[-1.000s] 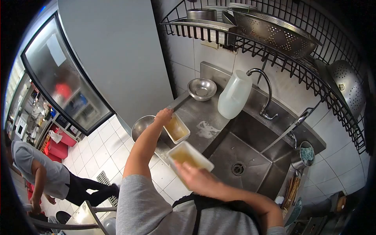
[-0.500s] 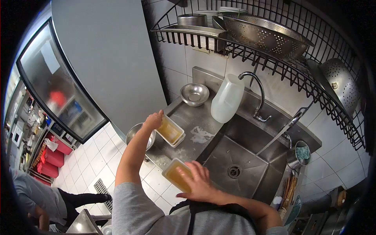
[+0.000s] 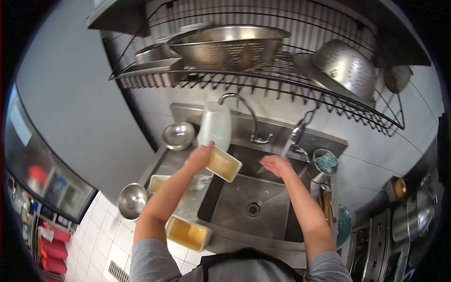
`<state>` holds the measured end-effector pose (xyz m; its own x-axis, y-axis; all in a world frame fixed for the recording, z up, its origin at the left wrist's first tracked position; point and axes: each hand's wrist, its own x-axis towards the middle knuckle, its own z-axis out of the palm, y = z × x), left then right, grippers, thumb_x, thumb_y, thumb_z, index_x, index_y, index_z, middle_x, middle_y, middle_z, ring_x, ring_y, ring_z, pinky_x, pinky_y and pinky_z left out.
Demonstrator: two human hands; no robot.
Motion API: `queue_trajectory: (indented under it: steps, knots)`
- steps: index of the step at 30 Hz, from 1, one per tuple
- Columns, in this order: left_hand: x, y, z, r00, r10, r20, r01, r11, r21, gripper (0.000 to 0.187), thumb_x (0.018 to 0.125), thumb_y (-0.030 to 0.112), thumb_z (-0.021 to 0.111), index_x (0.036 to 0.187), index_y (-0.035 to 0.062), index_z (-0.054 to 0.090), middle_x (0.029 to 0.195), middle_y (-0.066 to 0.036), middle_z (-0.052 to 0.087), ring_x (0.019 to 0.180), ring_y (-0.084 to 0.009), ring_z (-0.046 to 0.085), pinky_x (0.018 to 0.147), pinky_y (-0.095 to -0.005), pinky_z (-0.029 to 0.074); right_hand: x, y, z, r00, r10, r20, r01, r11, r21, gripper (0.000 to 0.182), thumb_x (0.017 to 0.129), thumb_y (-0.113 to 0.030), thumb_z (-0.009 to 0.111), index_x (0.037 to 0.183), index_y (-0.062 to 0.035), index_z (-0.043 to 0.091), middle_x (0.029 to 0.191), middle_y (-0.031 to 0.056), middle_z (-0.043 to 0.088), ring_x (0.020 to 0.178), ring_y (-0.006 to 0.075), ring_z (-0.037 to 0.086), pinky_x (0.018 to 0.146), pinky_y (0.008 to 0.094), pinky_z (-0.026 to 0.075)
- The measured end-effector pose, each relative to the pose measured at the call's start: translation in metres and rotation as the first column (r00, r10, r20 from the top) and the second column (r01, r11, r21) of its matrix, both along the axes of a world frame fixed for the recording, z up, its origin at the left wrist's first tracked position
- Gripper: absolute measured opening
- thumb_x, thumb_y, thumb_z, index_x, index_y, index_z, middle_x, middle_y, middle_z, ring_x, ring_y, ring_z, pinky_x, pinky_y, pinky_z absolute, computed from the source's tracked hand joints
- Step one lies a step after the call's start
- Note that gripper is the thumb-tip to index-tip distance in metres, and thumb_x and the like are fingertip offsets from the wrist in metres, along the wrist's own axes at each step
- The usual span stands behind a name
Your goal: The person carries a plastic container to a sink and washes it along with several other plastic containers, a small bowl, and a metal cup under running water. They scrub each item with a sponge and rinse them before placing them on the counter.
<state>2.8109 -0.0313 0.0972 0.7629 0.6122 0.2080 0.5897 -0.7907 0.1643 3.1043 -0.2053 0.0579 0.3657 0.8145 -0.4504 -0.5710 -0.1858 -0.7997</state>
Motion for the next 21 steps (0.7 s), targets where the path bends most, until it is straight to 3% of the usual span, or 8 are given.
queue_trajectory:
  steps: [3,7,9,12,15,16,19,21]
  knots:
    - [0.098,-0.026,-0.026,0.985,-0.111,-0.135,0.105,0.993,-0.051,0.040,0.084,0.012,0.042,0.124,0.0085,0.039,0.095,-0.022,0.058,0.092,-0.0360,0.059,0.074,-0.0442,0.049,0.007,0.001,0.028,0.979,0.202,-0.013,-0.193,0.953,0.233,0.034,0.082,-0.002,0.051,0.109,0.0165,0.043,0.111,0.0307,0.049,0.106,0.0388,0.051,0.093,0.0434,0.043]
    - [0.195,-0.048,-0.064,0.923,-0.354,-0.147,0.339,0.933,-0.122,0.032,0.084,0.012,0.044,0.115,0.0075,0.047,0.102,-0.019,0.058,0.096,-0.0351,0.057,0.079,-0.0430,0.048,0.008,-0.017,0.067,0.968,0.167,0.186,-0.182,0.981,0.064,0.027,0.080,-0.002,0.051,0.104,0.0114,0.050,0.101,0.0244,0.056,0.095,0.0331,0.057,0.082,0.0381,0.047]
    - [0.213,-0.081,-0.030,0.910,-0.378,-0.173,0.319,0.901,-0.293,0.027,0.084,0.013,0.044,0.109,0.0072,0.052,0.110,-0.017,0.056,0.100,-0.0335,0.056,0.083,-0.0420,0.047,0.017,-0.034,0.067,0.912,0.148,0.384,-0.124,0.988,-0.088,0.030,0.076,-0.002,0.057,0.103,0.0080,0.052,0.098,0.0179,0.060,0.090,0.0275,0.059,0.081,0.0345,0.048]
    - [0.273,-0.050,-0.109,0.831,-0.513,-0.215,0.498,0.858,-0.124,0.027,0.085,0.018,0.042,0.107,0.0077,0.053,0.110,-0.018,0.056,0.103,-0.0341,0.054,0.085,-0.0427,0.046,0.046,-0.056,0.025,0.485,0.457,0.746,-0.255,0.890,-0.379,0.034,0.075,-0.013,0.061,0.105,0.0025,0.054,0.096,0.0165,0.061,0.087,0.0239,0.059,0.077,0.0329,0.048]
    - [0.260,-0.097,-0.038,0.929,-0.332,-0.163,0.276,0.915,-0.293,0.032,0.085,0.025,0.039,0.108,0.0075,0.053,0.109,-0.018,0.057,0.107,-0.0356,0.051,0.087,-0.0439,0.044,0.007,-0.099,0.023,0.043,0.561,0.827,-0.298,0.797,-0.525,0.037,0.076,-0.023,0.062,0.104,-0.0001,0.055,0.095,0.0192,0.061,0.088,0.0289,0.059,0.077,0.0368,0.047]
    - [0.266,-0.097,-0.040,0.911,-0.373,-0.175,0.323,0.911,-0.256,0.032,0.084,0.023,0.041,0.109,0.0081,0.054,0.110,-0.018,0.057,0.106,-0.0351,0.052,0.087,-0.0424,0.044,-0.002,-0.106,0.004,-0.103,0.581,0.807,-0.275,0.763,-0.584,0.038,0.076,-0.025,0.061,0.104,0.0000,0.054,0.095,0.0201,0.060,0.089,0.0316,0.059,0.077,0.0387,0.046]
    - [0.295,-0.082,-0.077,0.897,-0.402,-0.183,0.356,0.903,-0.240,0.032,0.081,0.018,0.045,0.110,0.0093,0.055,0.111,-0.016,0.057,0.105,-0.0344,0.053,0.089,-0.0393,0.044,-0.028,-0.122,-0.007,-0.179,0.552,0.814,-0.015,0.826,-0.564,0.040,0.077,-0.027,0.062,0.105,0.0002,0.053,0.096,0.0201,0.060,0.091,0.0337,0.058,0.078,0.0402,0.046]
    - [0.309,-0.072,-0.098,0.931,-0.337,-0.144,0.273,0.900,-0.338,0.032,0.081,0.019,0.045,0.110,0.0098,0.056,0.111,-0.015,0.058,0.105,-0.0346,0.053,0.089,-0.0391,0.044,-0.023,-0.117,-0.021,-0.057,0.387,0.920,-0.034,0.920,-0.389,0.039,0.078,-0.026,0.062,0.105,0.0005,0.055,0.094,0.0202,0.060,0.088,0.0335,0.058,0.075,0.0392,0.045]
